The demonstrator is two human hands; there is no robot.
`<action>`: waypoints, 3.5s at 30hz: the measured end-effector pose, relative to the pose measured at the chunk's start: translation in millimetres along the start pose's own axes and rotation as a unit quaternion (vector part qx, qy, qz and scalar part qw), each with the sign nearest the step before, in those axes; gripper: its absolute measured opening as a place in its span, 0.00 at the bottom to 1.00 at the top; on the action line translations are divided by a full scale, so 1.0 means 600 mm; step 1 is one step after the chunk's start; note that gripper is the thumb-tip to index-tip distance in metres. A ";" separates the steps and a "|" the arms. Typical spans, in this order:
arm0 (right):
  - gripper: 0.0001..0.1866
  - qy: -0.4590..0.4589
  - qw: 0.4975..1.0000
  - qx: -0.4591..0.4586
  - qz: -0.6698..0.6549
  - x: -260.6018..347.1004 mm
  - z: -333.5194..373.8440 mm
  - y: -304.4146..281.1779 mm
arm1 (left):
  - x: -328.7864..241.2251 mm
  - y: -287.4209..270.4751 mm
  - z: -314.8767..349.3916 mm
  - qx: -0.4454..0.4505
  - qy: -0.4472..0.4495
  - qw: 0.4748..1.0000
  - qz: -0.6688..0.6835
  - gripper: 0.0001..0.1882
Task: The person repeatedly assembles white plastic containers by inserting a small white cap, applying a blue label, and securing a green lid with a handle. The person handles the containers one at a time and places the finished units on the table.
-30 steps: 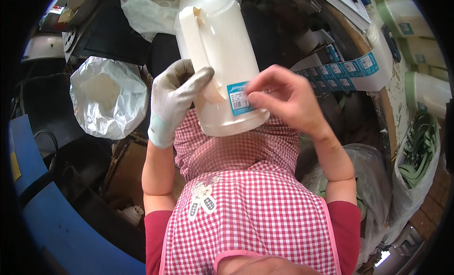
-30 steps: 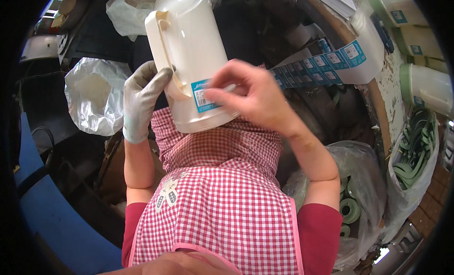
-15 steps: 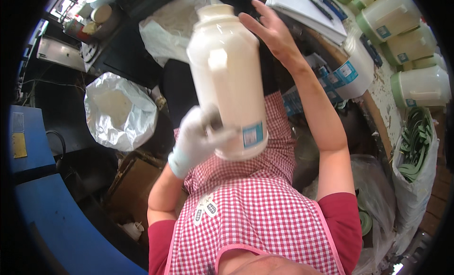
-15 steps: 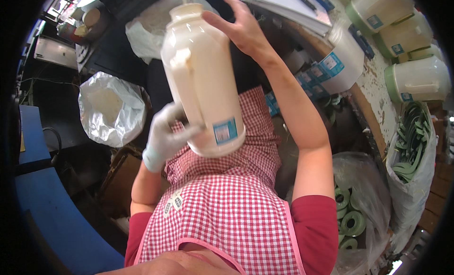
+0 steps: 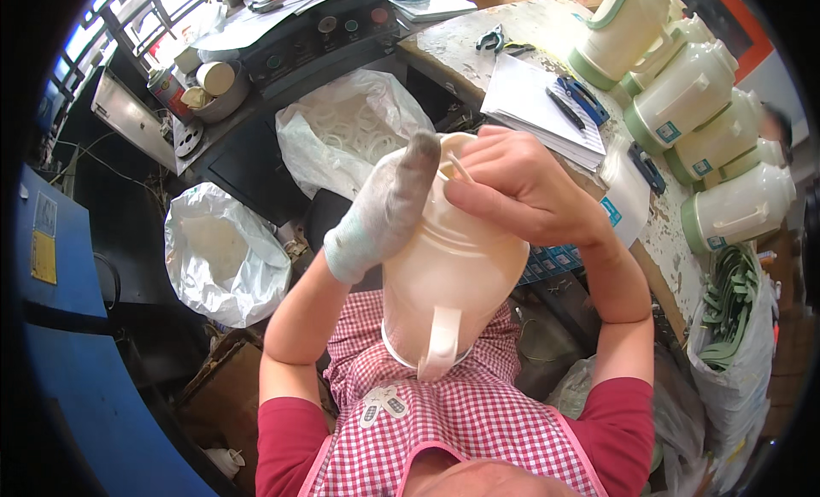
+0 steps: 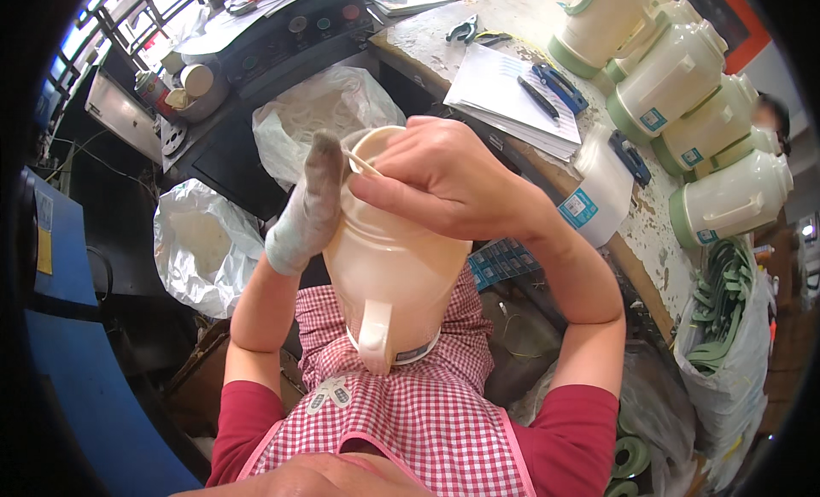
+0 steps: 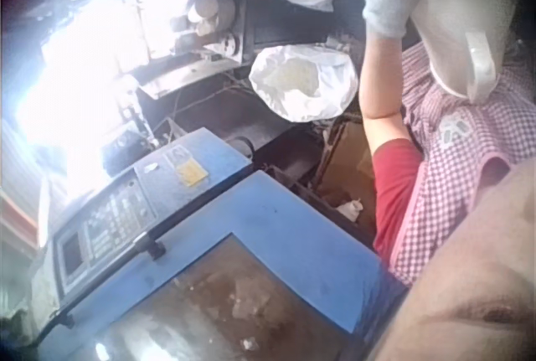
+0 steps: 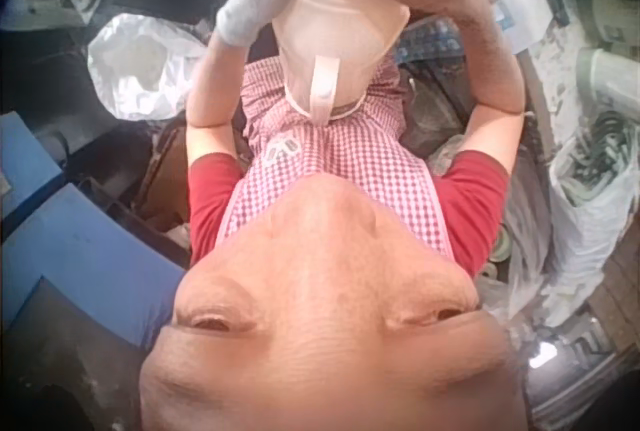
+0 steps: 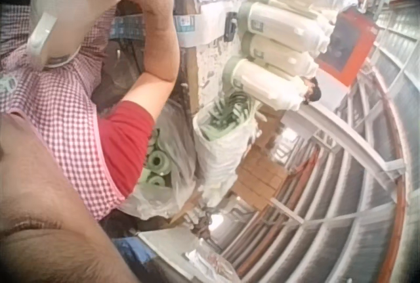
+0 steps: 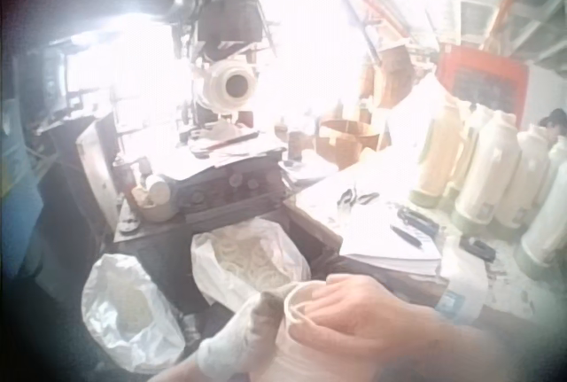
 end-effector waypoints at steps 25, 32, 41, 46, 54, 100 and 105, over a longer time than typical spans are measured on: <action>0.04 -0.035 0.909 0.268 0.318 -0.450 -0.145 0.336 | -0.116 -0.285 0.291 -0.487 0.037 0.803 -0.342 0.59; 0.05 0.239 0.968 -0.010 -0.071 -0.280 -0.096 0.194 | -0.073 -0.236 0.245 -0.321 0.050 0.859 -0.395 0.45; 0.05 0.277 0.925 0.043 0.256 -0.209 0.096 0.175 | -0.078 -0.120 0.183 -0.205 0.120 0.854 -0.463 0.43; 0.19 0.160 0.885 -0.170 -0.402 -0.023 0.036 0.123 | -0.076 -0.097 0.185 -0.183 0.137 0.847 -0.480 0.44; 0.23 0.037 0.998 -0.013 -0.041 0.124 -0.024 0.145 | -0.072 -0.069 0.195 -0.163 0.140 0.842 -0.495 0.44; 0.15 0.463 0.773 -0.160 0.404 -0.511 0.243 -0.085 | 0.241 -0.289 -0.226 0.005 -0.297 0.729 -0.617 0.25; 0.24 0.479 0.783 -0.125 0.377 -0.522 0.243 -0.105 | 0.384 -0.210 -0.178 0.061 -0.252 0.776 -0.575 0.28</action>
Point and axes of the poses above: each hand's wrist, its own z-axis away from the middle knuckle, its own y-axis out of the palm, x = y × z, the point moved 3 cm from there along -z, towards the middle knuckle, and after that the axes turned 3 degrees about z, right-handed, at the moved point
